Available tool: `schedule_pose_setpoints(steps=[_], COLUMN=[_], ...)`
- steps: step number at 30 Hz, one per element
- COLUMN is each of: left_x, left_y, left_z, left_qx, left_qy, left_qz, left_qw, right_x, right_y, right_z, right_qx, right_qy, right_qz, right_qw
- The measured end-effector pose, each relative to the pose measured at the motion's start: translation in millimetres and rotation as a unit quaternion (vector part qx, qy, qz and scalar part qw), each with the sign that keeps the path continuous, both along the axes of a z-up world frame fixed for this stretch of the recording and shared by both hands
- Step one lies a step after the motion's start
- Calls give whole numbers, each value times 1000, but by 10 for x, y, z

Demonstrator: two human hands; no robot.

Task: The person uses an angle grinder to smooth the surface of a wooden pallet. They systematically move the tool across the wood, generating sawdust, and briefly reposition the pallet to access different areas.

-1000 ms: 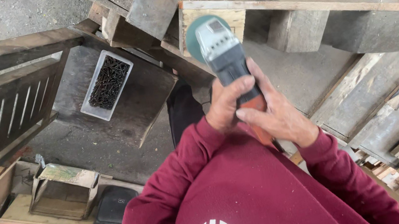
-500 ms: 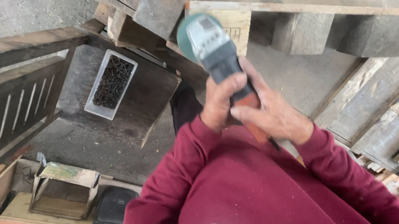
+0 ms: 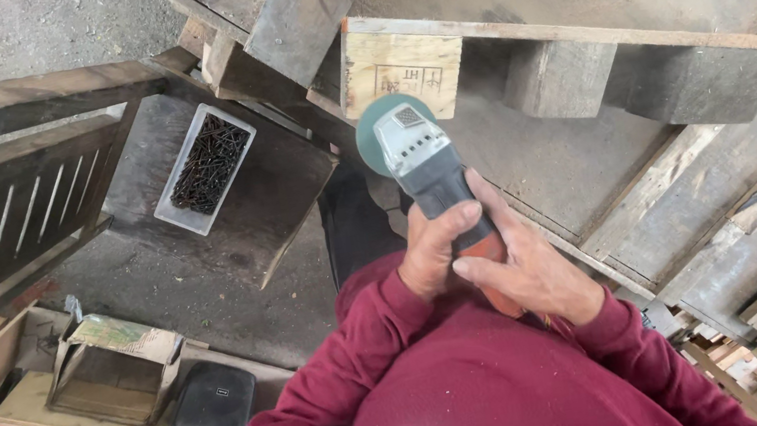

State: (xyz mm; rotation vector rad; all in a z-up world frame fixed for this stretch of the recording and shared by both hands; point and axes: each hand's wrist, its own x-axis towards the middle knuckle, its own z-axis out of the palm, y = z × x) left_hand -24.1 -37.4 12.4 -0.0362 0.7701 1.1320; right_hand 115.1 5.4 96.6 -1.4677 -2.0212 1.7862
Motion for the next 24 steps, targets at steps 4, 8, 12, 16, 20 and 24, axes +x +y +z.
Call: schedule_pose_setpoints(steps=[4, 8, 12, 16, 20, 24], left_x=[49, 36, 241, 468, 736, 856], left_y=[-19, 56, -154, -78, 39, 35], left_z=[-7, -74, -69, -190, -255, -216], left_qx=[7, 1, -12, 14, 18, 0], left_qy=[-22, -19, -5, -29, -50, -56], left_qz=[6, 31, 8, -27, -77, -92], left_qw=[1000, 999, 1000, 999, 996, 994], right_x=[28, 48, 269, 461, 665, 755], right_y=[30, 127, -104, -152, -224, -351], right_z=[-43, -168, -97, -142, -164, -180], right_qx=[-173, -144, -80, -90, -57, -31], right_qy=[-83, -50, -33, -66, -53, -71], right_qz=[-71, -37, -22, -98, -150, -194], right_qw=[979, 988, 996, 989, 986, 978])
